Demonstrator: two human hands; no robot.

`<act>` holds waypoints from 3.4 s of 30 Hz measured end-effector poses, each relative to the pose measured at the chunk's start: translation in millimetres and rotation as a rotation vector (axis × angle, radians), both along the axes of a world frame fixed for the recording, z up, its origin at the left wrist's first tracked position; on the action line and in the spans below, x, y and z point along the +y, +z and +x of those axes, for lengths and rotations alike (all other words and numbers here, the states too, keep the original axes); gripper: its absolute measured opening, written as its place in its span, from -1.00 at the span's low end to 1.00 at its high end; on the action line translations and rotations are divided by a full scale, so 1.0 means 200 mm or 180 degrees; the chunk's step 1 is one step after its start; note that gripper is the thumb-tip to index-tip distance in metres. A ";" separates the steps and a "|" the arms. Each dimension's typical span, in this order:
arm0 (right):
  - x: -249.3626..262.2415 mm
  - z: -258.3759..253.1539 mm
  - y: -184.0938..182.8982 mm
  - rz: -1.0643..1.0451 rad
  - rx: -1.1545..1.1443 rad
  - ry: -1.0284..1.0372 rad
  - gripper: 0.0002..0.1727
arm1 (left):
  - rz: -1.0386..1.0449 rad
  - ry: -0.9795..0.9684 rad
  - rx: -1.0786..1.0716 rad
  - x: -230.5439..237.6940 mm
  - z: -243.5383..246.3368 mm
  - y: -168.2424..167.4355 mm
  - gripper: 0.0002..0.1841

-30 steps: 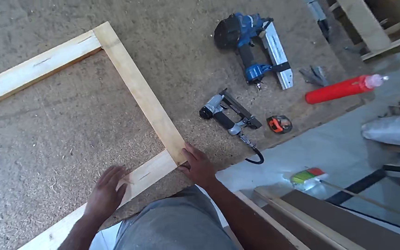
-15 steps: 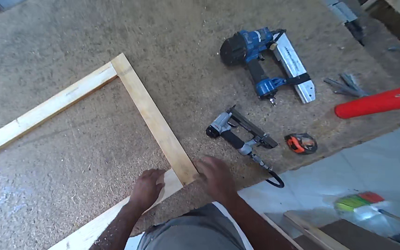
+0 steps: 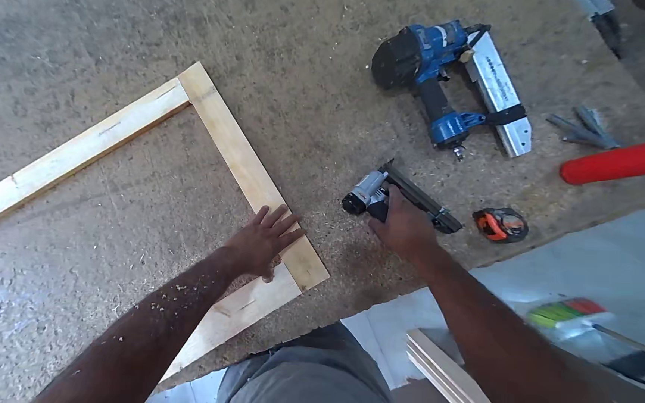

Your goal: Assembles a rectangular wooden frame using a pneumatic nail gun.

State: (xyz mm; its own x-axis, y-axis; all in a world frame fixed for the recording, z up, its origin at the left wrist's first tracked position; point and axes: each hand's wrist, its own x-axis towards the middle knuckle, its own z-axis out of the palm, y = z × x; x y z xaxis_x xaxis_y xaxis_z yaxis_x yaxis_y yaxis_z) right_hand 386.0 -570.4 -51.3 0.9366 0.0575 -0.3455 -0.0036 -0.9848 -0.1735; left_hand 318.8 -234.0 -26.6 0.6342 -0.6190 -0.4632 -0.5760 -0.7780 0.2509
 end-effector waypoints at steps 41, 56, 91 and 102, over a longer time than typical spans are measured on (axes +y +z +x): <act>0.72 -0.74 0.52 0.1864 0.2212 -0.0864 -0.43 | -0.0185 -0.0149 0.0135 -0.03 0.11 -0.05 0.33; 0.64 -0.82 0.54 0.1730 0.2202 -0.0943 -0.43 | -0.0174 -0.0107 0.0198 -0.03 0.11 -0.06 0.35; 0.57 -0.91 0.57 0.1303 0.2633 -0.1087 -0.38 | -0.0083 -0.0133 0.0207 -0.04 0.12 -0.07 0.39; 0.61 -0.87 0.52 0.1698 0.2156 -0.0717 -0.34 | -0.0017 -0.0123 0.0243 -0.04 0.13 -0.07 0.39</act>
